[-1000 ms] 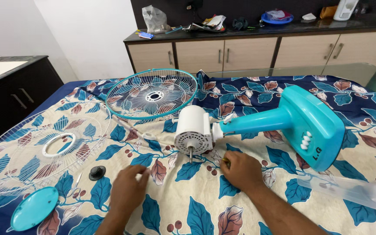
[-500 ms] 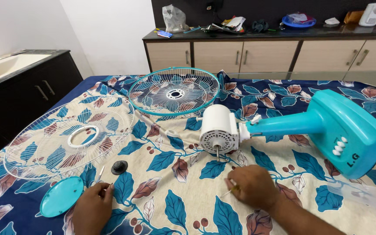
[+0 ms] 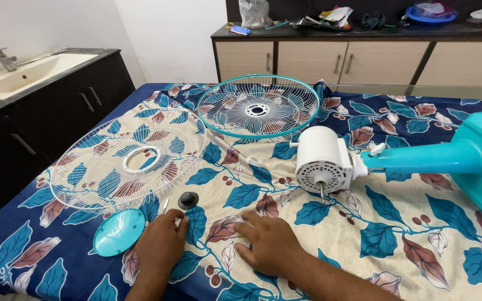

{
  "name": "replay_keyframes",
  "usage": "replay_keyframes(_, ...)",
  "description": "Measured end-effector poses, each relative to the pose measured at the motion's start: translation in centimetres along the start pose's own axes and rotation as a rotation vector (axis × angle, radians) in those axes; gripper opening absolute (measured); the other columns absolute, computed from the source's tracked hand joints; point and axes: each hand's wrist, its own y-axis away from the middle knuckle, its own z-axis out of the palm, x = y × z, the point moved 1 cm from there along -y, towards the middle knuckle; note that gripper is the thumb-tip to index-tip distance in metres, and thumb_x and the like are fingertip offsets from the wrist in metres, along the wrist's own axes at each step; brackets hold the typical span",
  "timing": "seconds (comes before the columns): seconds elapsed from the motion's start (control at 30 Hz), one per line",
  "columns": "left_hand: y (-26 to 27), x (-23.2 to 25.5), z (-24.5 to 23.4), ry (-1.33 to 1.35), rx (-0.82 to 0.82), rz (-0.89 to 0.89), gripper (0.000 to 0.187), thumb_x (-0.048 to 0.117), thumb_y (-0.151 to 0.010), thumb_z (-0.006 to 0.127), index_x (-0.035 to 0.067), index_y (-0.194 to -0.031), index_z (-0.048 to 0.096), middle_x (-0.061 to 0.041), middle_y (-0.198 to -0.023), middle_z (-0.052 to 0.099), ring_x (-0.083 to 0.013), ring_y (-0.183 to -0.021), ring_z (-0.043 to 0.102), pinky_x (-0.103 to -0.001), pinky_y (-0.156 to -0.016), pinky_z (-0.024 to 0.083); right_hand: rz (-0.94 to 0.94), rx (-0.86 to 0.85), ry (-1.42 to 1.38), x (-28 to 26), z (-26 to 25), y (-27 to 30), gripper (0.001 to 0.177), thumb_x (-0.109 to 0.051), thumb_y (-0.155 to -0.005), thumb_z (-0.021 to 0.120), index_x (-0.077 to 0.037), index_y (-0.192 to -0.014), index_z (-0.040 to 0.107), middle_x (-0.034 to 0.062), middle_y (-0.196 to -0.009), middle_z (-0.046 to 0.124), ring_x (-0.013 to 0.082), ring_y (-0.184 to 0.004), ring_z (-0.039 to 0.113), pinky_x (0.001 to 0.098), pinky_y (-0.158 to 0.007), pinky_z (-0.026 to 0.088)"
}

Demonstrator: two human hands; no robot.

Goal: The person disassembles a teal LG table fan on a floral tablecloth. They remove the front grille, unscrew and remove the fan blade, detach the rear grille, and use a screwdriver to loosen the motor shaft nut.

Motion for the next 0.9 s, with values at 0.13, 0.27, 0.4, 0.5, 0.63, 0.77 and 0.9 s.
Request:
replay_keyframes(0.13,-0.3,0.1,-0.3,0.025,-0.036,-0.042,0.027,0.041,-0.089,0.068,0.019,-0.101,0.077,-0.008,-0.086,0.074,-0.0333,-0.079,0.071,-0.046,-0.075,0.054,0.089,-0.023,-0.067,0.4,0.4,0.5,0.038,-0.035,-0.083,0.074,-0.011,-0.112,0.072,0.012,-0.128,0.067,0.0324,-0.101,0.069,0.0448,-0.08,0.055)
replay_keyframes(0.27,-0.2,0.4,-0.9,0.078,-0.156,-0.187,0.031,0.041,-0.085,0.072,0.024,-0.11,0.078,-0.007,-0.081,0.072,-0.0286,-0.076,0.07,-0.044,-0.069,0.054,0.112,-0.007,-0.094,0.4,0.2,0.5,0.035,-0.033,-0.081,0.074,-0.01,-0.107,0.074,0.0116,-0.125,0.069,0.0316,-0.099,0.07,0.0442,-0.08,0.055)
replay_keyframes(0.4,-0.2,0.2,-0.9,0.112,-0.174,-0.227,0.045,0.045,-0.081,0.078,0.024,-0.12,0.074,-0.004,-0.08,0.075,-0.0247,-0.077,0.073,-0.041,-0.069,0.055,0.1,0.003,-0.095,0.4,0.1,0.4,0.035,-0.033,-0.081,0.075,-0.008,-0.105,0.074,0.0127,-0.124,0.07,0.0318,-0.098,0.071,0.0438,-0.079,0.056)
replay_keyframes(0.5,-0.4,-0.6,-0.5,0.191,-0.144,-0.262,0.059,0.044,-0.074,0.083,0.021,-0.127,0.068,-0.001,-0.083,0.077,-0.0222,-0.08,0.075,-0.039,-0.069,0.056,0.076,0.026,-0.087,0.4,0.0,0.4,0.033,-0.031,-0.081,0.075,-0.007,-0.104,0.073,0.0126,-0.12,0.07,0.0317,-0.095,0.071,0.0438,-0.077,0.056)
replay_keyframes(0.63,-0.5,-2.1,0.6,0.289,-0.061,-0.3,0.057,0.04,-0.084,0.074,0.018,-0.135,0.063,-0.003,-0.088,0.078,-0.024,-0.08,0.076,-0.039,-0.071,0.056,0.077,0.032,-0.098,0.2,0.0,0.8,0.023,-0.026,-0.08,0.075,-0.008,-0.095,0.072,0.0095,-0.101,0.07,0.0303,-0.082,0.07,0.0433,-0.069,0.054)
replay_keyframes(0.77,-0.6,-3.1,1.1,0.328,0.012,-0.235,0.047,0.034,-0.094,0.063,0.014,-0.136,0.062,-0.005,-0.091,0.08,-0.0261,-0.084,0.076,-0.04,-0.076,0.055,0.04,0.065,-0.082,0.0,-0.2,1.1,0.014,-0.025,-0.086,0.074,-0.011,-0.088,0.07,0.007,-0.083,0.067,0.0297,-0.07,0.066,0.0433,-0.061,0.052)
replay_keyframes(0.9,-0.4,-2.6,1.1,0.244,-0.019,-0.28,0.046,0.038,-0.091,0.066,0.015,-0.131,0.065,-0.005,-0.095,0.079,-0.0278,-0.085,0.076,-0.041,-0.075,0.057,0.058,0.022,-0.09,-0.4,-0.8,1.4,0.016,-0.025,-0.086,0.074,-0.011,-0.093,0.07,0.0077,-0.081,0.066,0.0293,-0.07,0.067,0.044,-0.063,0.052)
